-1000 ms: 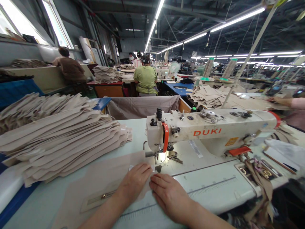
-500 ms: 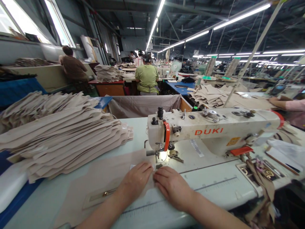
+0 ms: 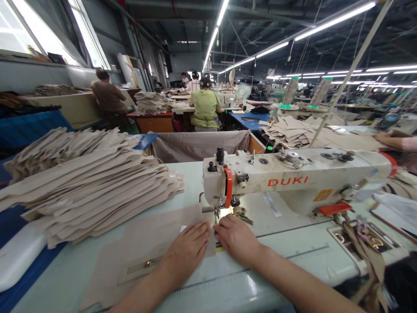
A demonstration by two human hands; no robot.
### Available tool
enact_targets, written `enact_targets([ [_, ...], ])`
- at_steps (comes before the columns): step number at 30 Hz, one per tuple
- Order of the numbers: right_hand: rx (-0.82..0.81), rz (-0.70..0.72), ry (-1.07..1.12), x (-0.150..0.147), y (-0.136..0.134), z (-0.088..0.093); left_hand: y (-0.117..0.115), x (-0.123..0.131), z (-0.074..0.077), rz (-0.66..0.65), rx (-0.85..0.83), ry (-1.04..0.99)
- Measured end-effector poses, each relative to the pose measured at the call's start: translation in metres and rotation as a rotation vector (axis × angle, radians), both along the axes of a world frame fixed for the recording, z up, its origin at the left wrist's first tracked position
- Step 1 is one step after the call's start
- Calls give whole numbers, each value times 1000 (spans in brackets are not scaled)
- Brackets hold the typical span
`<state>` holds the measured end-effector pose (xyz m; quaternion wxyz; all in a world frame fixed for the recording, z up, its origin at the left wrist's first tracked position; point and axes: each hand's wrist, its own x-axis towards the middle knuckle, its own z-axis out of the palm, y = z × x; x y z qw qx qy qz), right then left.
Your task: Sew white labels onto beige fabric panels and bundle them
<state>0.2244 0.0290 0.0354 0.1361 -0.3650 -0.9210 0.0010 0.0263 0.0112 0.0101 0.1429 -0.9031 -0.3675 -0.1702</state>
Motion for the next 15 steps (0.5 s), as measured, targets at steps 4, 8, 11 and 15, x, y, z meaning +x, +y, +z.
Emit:
enact_targets([
  [4, 1, -15, -1, 1, 7, -3, 9, 3, -6, 25, 8, -1],
  [8, -4, -51, 27, 1, 11, -4, 20, 5, -6, 19, -46, 0],
  [11, 12, -81, 49, 2, 13, -4, 26, 7, -4, -1, -43, 31],
  [15, 41, -94, 63, 3, 14, -5, 28, 10, -7, 3, 26, 52],
])
